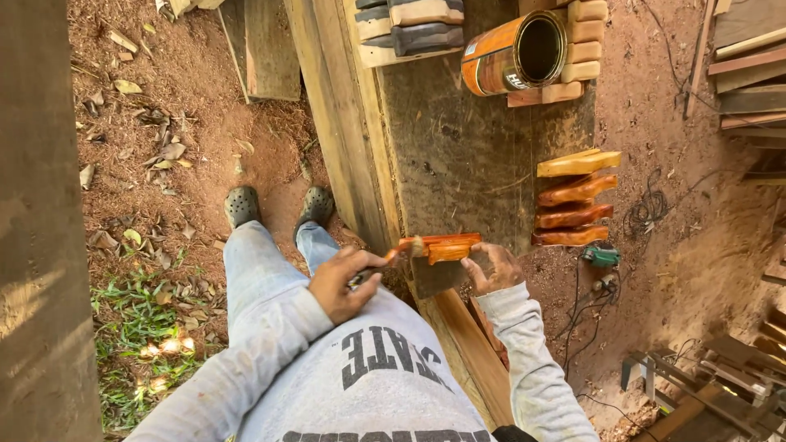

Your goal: Apply varnish to wooden furniture components using a paintbrush.

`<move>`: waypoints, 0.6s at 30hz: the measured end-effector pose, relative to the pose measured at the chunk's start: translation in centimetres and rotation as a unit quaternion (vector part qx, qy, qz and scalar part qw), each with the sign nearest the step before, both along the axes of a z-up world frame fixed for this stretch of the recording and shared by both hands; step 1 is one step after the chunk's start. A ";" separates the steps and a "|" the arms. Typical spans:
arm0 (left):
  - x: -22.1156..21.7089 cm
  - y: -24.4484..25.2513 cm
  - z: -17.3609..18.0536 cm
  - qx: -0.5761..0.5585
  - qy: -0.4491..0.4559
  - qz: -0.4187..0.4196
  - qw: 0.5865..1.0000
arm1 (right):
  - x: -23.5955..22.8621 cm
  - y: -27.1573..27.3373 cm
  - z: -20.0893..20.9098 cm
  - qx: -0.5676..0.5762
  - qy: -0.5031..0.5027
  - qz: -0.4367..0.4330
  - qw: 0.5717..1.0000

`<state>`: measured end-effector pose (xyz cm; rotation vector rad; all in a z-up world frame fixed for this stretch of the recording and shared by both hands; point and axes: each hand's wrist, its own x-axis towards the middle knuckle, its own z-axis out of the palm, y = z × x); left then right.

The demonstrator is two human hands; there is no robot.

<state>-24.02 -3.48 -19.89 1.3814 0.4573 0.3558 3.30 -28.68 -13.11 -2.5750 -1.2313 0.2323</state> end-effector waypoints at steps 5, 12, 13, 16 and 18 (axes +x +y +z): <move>-2.0 1.8 0.6 -0.038 -0.001 0.034 0.999 | 0.0 0.4 0.0 0.020 0.015 -0.007 1.000; -1.7 0.7 -1.6 -0.112 -0.015 0.063 0.992 | 0.1 0.7 0.7 0.015 0.018 0.018 1.000; -2.0 1.1 -1.2 -0.111 -0.016 0.063 0.992 | 0.0 1.0 0.9 0.016 0.017 0.019 1.000; -2.4 1.0 -0.3 -0.100 -0.005 0.084 0.991 | -0.6 1.9 2.0 0.018 0.028 0.010 0.999; -1.5 0.0 -0.8 -0.133 -0.034 0.092 0.986 | -1.0 2.6 2.9 0.007 0.021 0.022 1.000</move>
